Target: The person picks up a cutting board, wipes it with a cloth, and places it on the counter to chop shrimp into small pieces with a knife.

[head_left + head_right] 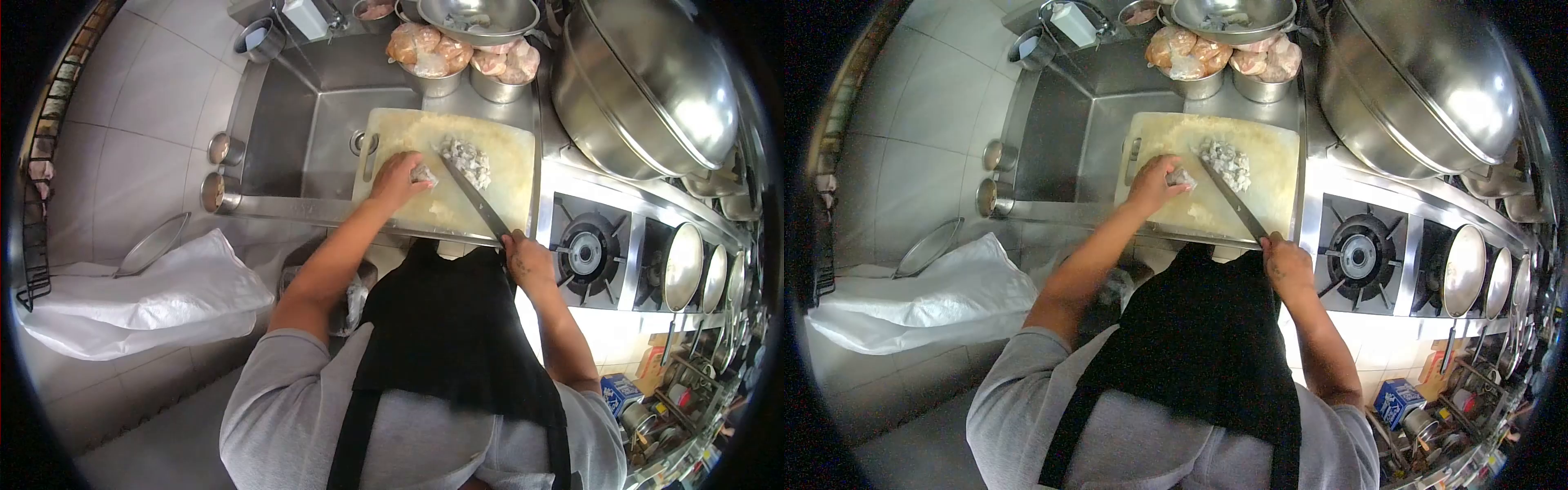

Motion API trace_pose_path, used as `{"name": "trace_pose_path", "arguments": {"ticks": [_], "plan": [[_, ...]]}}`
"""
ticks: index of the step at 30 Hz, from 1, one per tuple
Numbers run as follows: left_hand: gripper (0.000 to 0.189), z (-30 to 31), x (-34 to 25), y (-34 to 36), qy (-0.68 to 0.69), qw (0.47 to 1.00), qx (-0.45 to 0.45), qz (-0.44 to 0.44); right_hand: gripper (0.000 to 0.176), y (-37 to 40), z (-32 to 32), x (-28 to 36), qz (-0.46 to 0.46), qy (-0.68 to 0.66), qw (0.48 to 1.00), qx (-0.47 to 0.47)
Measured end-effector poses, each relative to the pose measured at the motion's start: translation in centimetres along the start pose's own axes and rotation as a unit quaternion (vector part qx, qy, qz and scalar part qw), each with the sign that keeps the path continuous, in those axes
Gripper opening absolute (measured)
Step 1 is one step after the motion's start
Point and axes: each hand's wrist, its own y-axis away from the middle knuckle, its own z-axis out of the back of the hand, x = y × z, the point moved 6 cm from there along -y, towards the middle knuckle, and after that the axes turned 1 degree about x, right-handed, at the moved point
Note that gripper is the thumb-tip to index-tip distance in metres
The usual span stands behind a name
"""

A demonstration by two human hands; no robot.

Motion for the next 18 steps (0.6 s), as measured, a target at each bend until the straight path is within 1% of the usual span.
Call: {"name": "trace_pose_path", "arguments": {"ticks": [1,2,4,5,7,8,10,14,16,17,18], "plan": [[0.049,0.1,0.4,0.0,0.019,0.996,-0.048,0.071,0.036,-0.1,-0.1,-0.1,-0.012,-0.001,1.0,-0.012],[0.049,-0.4,0.5,-0.1,0.021,0.996,-0.049,0.069,0.036,-0.2,0.0,0.0,-0.014,0.001,1.0,-0.013],[0.046,-1.0,0.4,-0.2,-0.042,0.993,-0.102,0.033,0.037,-0.2,-0.1,0.0,-0.028,0.019,0.999,0.0],[0.046,-1.3,0.6,-0.2,-0.039,0.993,-0.103,0.031,0.037,-0.2,0.1,0.0,-0.031,0.022,0.999,0.0],[0.039,-1.3,0.2,0.0,0.017,0.99,-0.123,-0.074,0.037,-0.3,0.1,0.2,-0.036,0.036,0.999,0.01],[0.039,-0.8,0.1,0.1,0.018,0.99,-0.123,-0.074,0.037,-0.3,0.2,0.3,-0.036,0.037,0.999,0.011],[0.035,0.1,-1.5,0.4,0.025,0.978,-0.104,-0.178,0.037,-0.3,0.4,0.4,-0.044,0.046,0.998,0.003],[0.032,-0.8,-0.5,-0.4,0.046,0.98,-0.091,-0.173,0.038,-0.7,0.3,0.1,-0.058,0.054,0.997,-0.012],[0.033,-1.9,-0.2,-1.2,0.016,0.992,-0.089,-0.093,0.038,-0.9,0.7,-0.3,-0.059,0.034,0.997,-0.029],[0.033,-2.0,-0.9,-1.3,0.016,0.992,-0.089,-0.093,0.038,-0.8,0.9,-0.4,-0.059,0.034,0.997,-0.029],[0.033,-2.3,-1.3,-1.5,0.009,0.995,-0.084,-0.057,0.036,-0.7,1.4,-0.3,-0.052,0.02,0.998,-0.034]]}}
